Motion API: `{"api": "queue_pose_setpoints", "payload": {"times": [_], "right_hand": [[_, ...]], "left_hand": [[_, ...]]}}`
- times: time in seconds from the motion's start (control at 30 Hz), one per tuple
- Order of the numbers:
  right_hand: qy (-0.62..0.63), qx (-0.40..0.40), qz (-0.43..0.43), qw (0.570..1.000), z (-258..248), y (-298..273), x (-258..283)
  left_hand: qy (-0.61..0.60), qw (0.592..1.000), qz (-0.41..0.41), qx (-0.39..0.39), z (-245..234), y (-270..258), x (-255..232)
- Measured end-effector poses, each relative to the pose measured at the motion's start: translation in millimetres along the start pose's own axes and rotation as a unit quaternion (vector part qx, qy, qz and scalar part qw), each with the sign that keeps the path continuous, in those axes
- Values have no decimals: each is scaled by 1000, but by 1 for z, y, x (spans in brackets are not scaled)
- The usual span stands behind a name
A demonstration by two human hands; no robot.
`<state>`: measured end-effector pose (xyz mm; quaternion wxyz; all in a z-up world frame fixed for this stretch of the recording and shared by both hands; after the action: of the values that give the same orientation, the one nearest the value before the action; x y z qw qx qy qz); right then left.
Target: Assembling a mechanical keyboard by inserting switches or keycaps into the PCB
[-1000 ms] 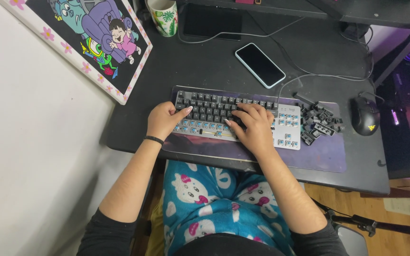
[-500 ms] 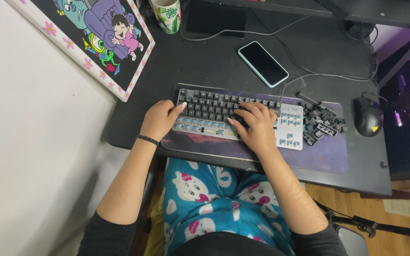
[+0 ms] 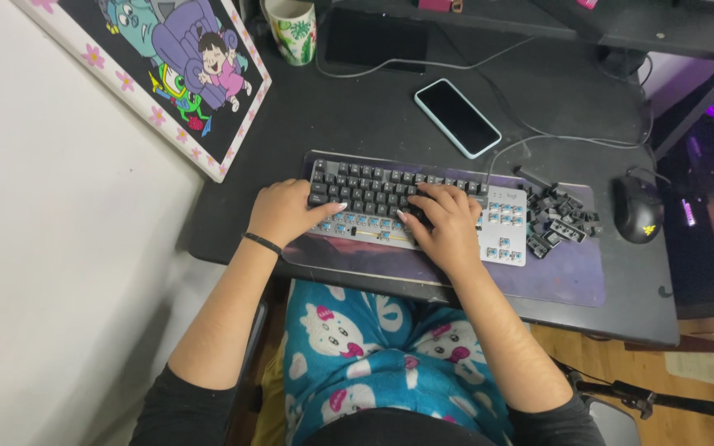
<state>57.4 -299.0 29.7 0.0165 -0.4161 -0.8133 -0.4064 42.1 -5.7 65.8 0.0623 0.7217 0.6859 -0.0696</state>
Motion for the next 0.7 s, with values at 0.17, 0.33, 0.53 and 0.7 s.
{"api": "queue_pose_setpoints", "payload": {"times": [0.17,0.33,0.53,0.7], "right_hand": [[-6,-4,-9,1000,1,0,-1],[-2,-2,-7,1000,0,-1,0],[-10,6,1,1000,1,0,0],[-14,26,-2,1000,3,-1,-3]], "left_hand": [[-1,998,49,-28,13,8,14],[95,972,144,-161,28,19,28],[160,874,321,-326,25,42,36],[237,774,476,-344,23,40,46]]}}
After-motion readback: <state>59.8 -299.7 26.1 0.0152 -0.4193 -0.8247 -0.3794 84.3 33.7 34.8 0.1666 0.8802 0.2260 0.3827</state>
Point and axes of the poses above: each hand's wrist, its own y-axis towards the middle knuckle, its own z-axis out of the palm, x = y × z, the point moved 3 cm from there along y, towards the middle knuckle, and after that the axes turned 8 degrees about y, right-handed, at the moved point
